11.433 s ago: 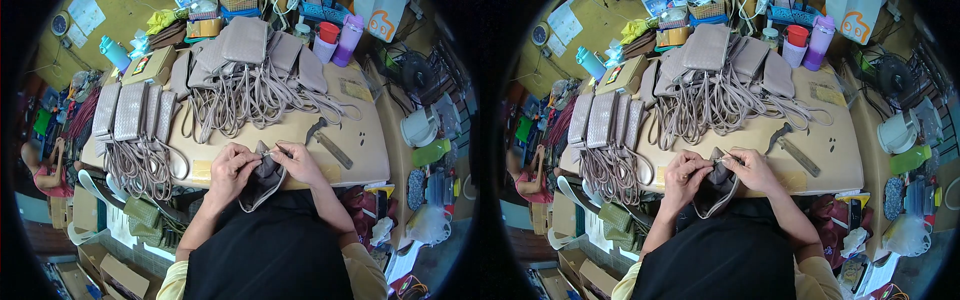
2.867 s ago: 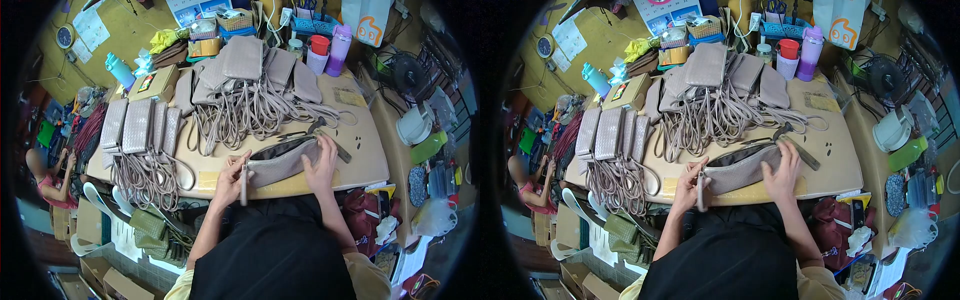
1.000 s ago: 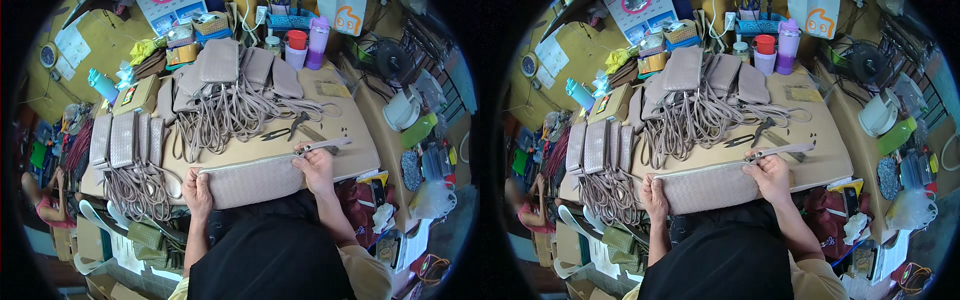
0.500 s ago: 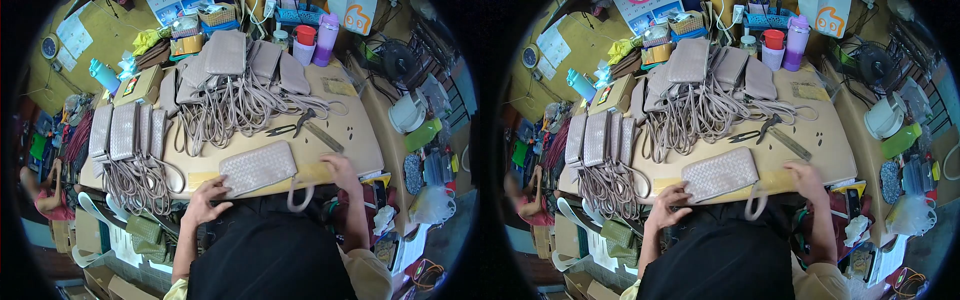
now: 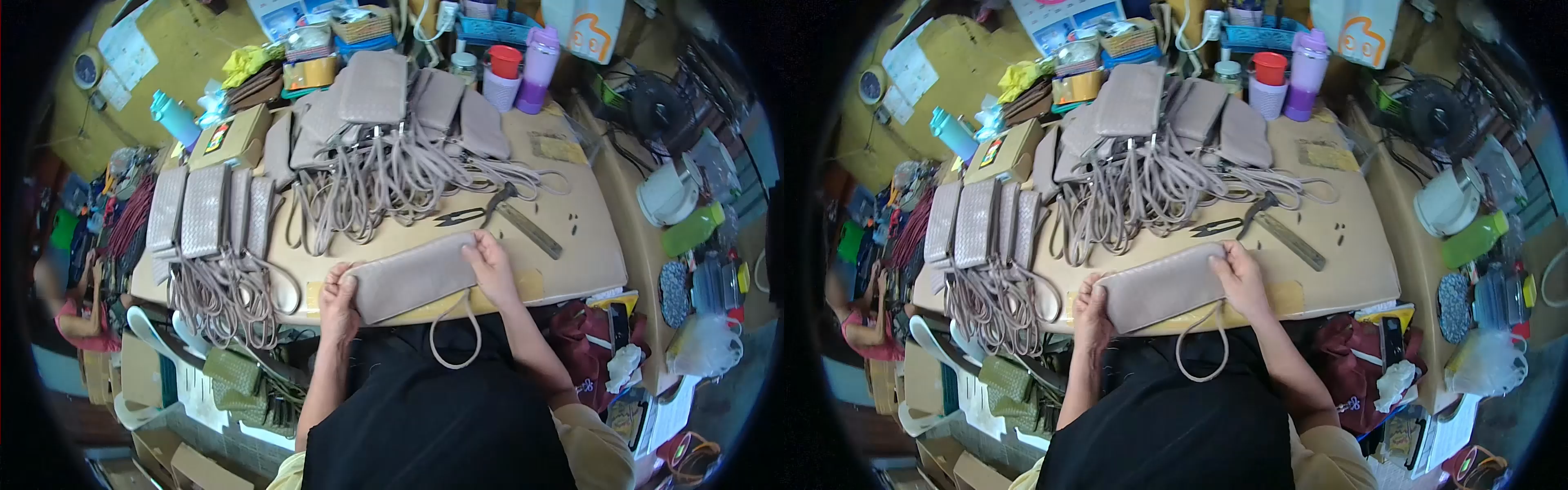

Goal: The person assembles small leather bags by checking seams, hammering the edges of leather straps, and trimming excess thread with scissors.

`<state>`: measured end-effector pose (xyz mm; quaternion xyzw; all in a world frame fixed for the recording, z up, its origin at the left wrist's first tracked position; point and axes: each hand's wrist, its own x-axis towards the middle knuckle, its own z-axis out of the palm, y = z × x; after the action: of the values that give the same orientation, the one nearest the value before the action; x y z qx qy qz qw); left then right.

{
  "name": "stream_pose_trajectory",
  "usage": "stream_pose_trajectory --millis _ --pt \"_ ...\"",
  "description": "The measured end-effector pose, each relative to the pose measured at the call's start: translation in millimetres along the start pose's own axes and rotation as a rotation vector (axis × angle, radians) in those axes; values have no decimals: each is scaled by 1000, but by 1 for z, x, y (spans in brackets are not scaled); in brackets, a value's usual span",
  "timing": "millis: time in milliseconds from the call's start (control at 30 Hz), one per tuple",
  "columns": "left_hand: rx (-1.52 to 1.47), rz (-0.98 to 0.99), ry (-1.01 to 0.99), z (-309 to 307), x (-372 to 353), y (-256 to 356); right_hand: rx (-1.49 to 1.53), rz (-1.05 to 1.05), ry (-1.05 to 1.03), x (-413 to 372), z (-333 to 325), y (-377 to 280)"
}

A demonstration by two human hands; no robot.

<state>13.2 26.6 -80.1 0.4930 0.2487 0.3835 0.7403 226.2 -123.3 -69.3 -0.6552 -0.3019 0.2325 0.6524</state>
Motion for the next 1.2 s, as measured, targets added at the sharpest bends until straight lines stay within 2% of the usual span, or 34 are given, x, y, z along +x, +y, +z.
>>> stream_pose_trajectory --millis 33,67,100,133,167,200,267,333,367,433,500,567,600,667,733,767,800,833,900,967,1033,1067,1100,1133,1167,1200 --pt "-142 -45 35 8 -9 5 200 -21 42 -5 8 -1" --pt "-124 -85 -8 9 -12 6 208 -14 10 -9 11 -4" --pt "-104 -131 34 18 -18 14 167 -14 91 -12 8 -6" --pt "18 -87 51 19 -20 14 125 -17 175 -14 3 -5" --pt "142 -48 64 20 -21 15 131 -13 149 -15 -2 5" --pt "144 -42 84 25 -24 18 137 -52 146 -16 -9 20" --pt "415 177 148 36 -27 24 144 -91 139 -12 -16 29" --pt "506 233 144 36 -25 23 -70 54 175 -11 -22 26" --pt "597 288 131 37 -23 22 -75 55 185 -10 -20 25" --pt "579 397 206 38 -9 25 -55 41 160 -9 1 8" --pt "523 445 284 28 5 35 164 40 -48 -27 23 -23" --pt "593 663 329 31 17 69 386 253 -340 -35 27 -19" --pt "660 744 308 21 23 83 387 254 -326 -37 29 -17" --pt "841 870 325 11 33 119 430 316 -515 -39 33 -15" --pt "967 923 339 19 44 164 78 85 -457 -47 51 -23" --pt "980 928 316 19 49 181 -39 -52 -432 -51 57 -21" --pt "947 898 318 15 52 193 -226 -298 -447 -47 58 -33" --pt "912 869 319 11 55 203 -228 -301 -439 -45 56 -37" --pt "810 897 368 4 56 220 -399 -450 -531 -41 52 -43" --pt "909 817 369 -16 48 224 -462 -413 -524 -35 25 -58" --pt "1013 593 325 -33 47 206 -617 -390 -556 -29 -8 -85" --pt "1082 544 372 -23 43 189 -692 -344 -625 -32 -22 -96" --pt "1053 452 337 -26 44 168 -767 -295 -694 -36 -35 -102" --pt "1164 450 355 -29 48 139 -764 -287 -689 -38 -46 -104" --pt "1172 277 210 -14 45 124 -792 -123 -901 -39 -59 -105" --pt "1221 206 156 -3 45 96 -814 45 -1114 -39 -74 -105"
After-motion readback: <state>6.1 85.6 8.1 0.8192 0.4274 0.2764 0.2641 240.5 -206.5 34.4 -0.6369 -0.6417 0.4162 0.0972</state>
